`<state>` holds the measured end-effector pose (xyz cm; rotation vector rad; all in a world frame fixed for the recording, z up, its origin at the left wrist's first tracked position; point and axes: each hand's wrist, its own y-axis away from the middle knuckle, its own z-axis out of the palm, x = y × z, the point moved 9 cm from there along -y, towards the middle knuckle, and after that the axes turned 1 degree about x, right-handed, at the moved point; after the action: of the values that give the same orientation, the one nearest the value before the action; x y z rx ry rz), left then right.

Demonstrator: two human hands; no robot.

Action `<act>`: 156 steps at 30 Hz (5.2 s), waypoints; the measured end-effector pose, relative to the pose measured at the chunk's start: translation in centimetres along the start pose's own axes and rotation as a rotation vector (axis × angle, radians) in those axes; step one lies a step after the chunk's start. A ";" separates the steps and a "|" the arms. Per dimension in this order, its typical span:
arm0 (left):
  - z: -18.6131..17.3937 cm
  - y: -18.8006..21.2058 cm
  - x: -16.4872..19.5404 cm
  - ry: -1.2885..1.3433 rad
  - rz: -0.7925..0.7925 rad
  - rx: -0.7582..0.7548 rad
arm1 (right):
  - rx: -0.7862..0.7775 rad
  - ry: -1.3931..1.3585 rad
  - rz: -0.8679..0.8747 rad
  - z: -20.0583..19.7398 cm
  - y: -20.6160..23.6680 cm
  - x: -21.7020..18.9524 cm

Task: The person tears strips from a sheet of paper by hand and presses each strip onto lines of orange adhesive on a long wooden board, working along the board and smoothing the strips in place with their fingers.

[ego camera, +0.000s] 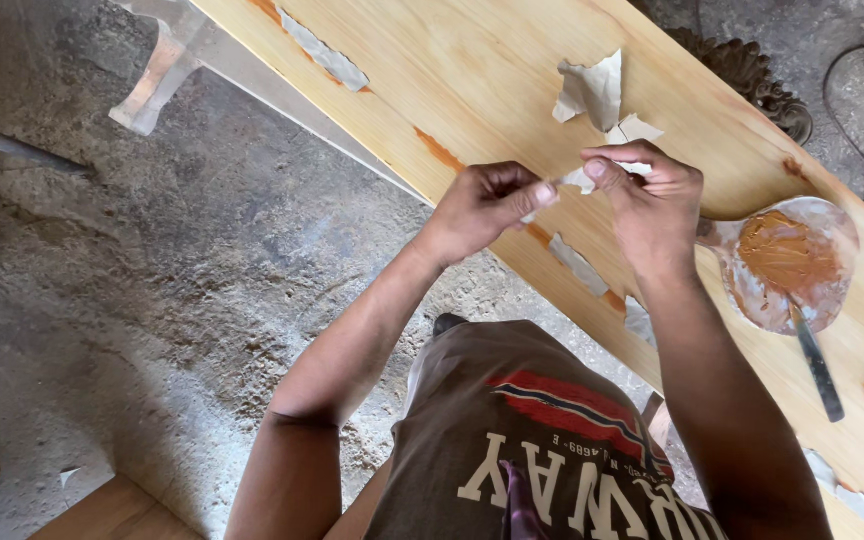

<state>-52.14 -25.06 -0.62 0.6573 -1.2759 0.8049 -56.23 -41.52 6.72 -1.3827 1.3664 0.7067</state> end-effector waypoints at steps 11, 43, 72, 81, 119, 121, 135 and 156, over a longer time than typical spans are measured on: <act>1.0 0.8 0.1 0.074 0.005 -0.021 | 0.012 0.046 0.035 -0.1 0.3 0.1; -35.9 -1.0 1.2 0.168 0.048 0.357 | 0.148 -0.281 0.149 34.4 -15.1 -0.6; -46.2 -9.1 5.5 -0.688 0.360 0.304 | 0.100 0.613 0.042 40.2 -21.8 2.7; -44.9 -9.5 4.5 -0.874 0.396 0.280 | 0.119 0.855 -0.052 41.0 -21.0 3.3; -45.8 -6.7 6.3 -1.089 0.714 -0.148 | -0.413 1.038 -0.194 46.4 -17.6 1.6; -47.4 -6.2 7.2 -1.021 0.691 -0.030 | -0.465 1.062 -0.183 47.0 -17.9 1.9; -42.5 -6.9 2.7 0.820 -0.062 -0.020 | 0.111 0.681 -0.296 41.9 -18.3 -6.0; -4.1 0.4 7.6 -0.356 0.382 -0.823 | 0.878 -0.010 0.291 13.2 10.0 -5.5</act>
<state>-49.40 -20.36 6.13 -0.1264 -1.9236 0.3944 -63.53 -25.77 5.22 -0.4897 1.6069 0.2186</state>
